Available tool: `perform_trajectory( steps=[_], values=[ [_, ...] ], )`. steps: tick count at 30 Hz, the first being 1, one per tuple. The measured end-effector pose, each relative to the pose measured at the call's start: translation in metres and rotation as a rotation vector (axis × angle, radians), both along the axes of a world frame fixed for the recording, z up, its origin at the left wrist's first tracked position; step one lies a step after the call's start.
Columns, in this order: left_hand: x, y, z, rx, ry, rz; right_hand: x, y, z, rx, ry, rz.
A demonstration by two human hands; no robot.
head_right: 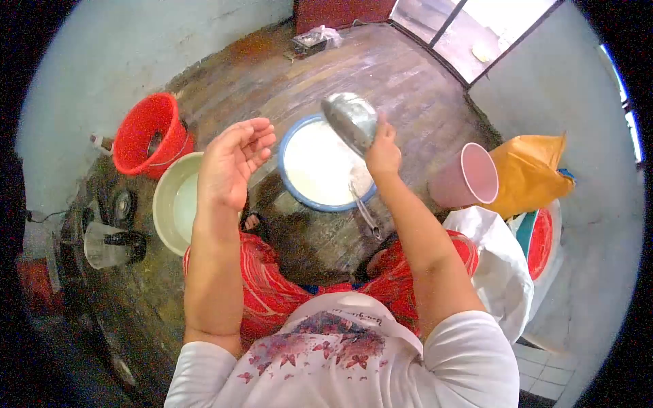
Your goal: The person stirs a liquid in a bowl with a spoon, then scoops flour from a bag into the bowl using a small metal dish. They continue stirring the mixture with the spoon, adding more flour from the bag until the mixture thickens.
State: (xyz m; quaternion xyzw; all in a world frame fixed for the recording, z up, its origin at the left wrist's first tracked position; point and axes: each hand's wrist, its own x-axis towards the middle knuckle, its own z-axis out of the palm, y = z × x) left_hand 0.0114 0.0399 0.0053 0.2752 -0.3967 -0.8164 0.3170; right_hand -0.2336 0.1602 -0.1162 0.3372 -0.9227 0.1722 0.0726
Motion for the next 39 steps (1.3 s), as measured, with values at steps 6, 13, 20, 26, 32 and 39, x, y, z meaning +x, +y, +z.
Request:
perform_trajectory(
  steps=[6, 13, 20, 26, 32, 39],
  values=[
    [-0.007, 0.0, -0.009, 0.004, -0.046, -0.024, -0.033, 0.039, 0.027, -0.698, -0.552, -0.239],
    [-0.021, 0.008, -0.023, -0.02, -0.163, -0.057, -0.019, 0.19, 0.152, -1.041, -0.654, -0.305],
    [-0.052, 0.049, -0.028, -0.152, -0.174, -0.219, 0.064, 0.397, 0.198, -0.971, -0.178, -0.563],
    [-0.114, 0.178, 0.008, -0.357, -0.024, -0.688, 0.128, 0.444, 0.191, -0.484, 0.135, -0.495],
    [-0.159, 0.345, -0.041, 0.06, -0.336, -1.051, 0.106, 0.466, 0.125, 0.175, 0.261, -0.596],
    [-0.211, 0.407, -0.158, -0.131, -0.692, -0.871, 0.036, 0.463, 0.097, 0.353, 0.182, -0.532]
  ],
)
